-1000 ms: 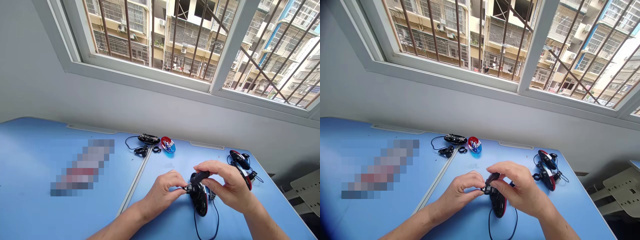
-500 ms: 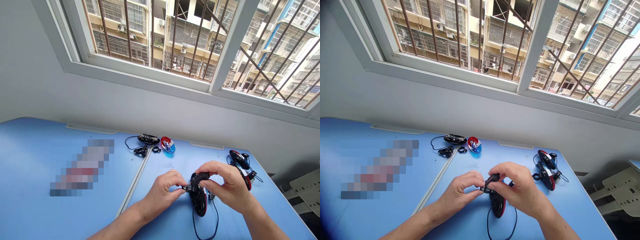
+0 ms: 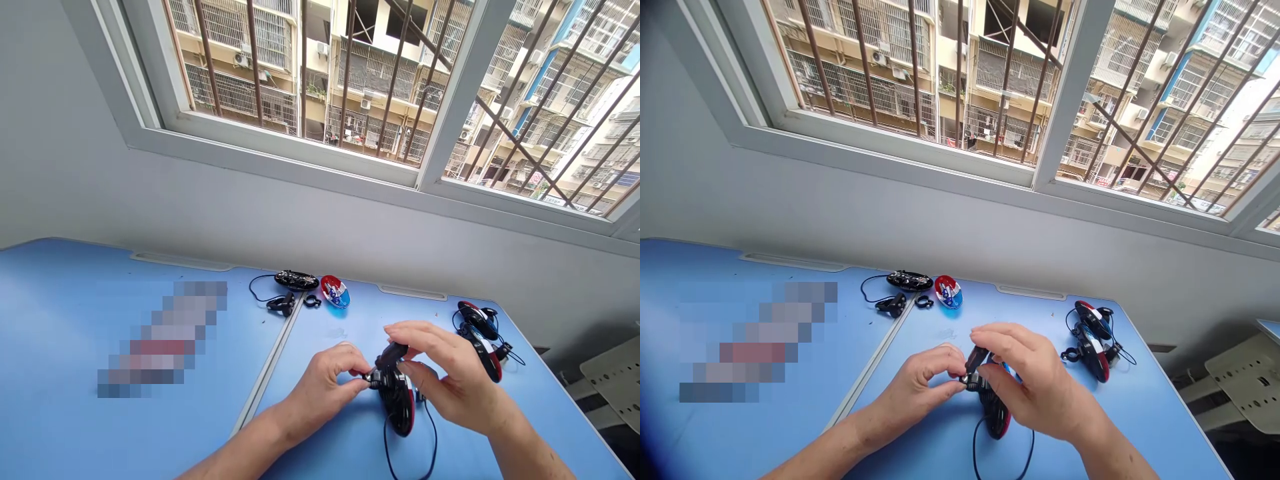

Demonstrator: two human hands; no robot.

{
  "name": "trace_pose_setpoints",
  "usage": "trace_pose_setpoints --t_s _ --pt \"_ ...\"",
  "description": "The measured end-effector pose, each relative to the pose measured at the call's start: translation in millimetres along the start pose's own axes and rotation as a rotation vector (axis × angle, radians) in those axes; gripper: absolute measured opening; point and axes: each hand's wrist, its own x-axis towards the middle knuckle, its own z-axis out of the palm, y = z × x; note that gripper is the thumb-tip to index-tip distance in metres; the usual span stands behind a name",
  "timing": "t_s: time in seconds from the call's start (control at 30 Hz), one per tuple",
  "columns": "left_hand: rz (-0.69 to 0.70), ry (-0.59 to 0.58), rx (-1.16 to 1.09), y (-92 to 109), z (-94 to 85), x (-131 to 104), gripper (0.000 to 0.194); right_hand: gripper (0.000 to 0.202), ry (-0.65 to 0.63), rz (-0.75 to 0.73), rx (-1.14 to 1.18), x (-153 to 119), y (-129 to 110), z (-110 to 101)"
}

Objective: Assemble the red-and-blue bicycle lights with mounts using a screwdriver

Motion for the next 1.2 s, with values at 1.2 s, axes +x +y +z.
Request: trace_pose_setpoints --t_s 1.2 --pt "-0.047 -0.050 0.023 4.2 -0.2 -0.4 0.022 0.009 0.105 0.128 -0.032 0.4 -1.7 13.1"
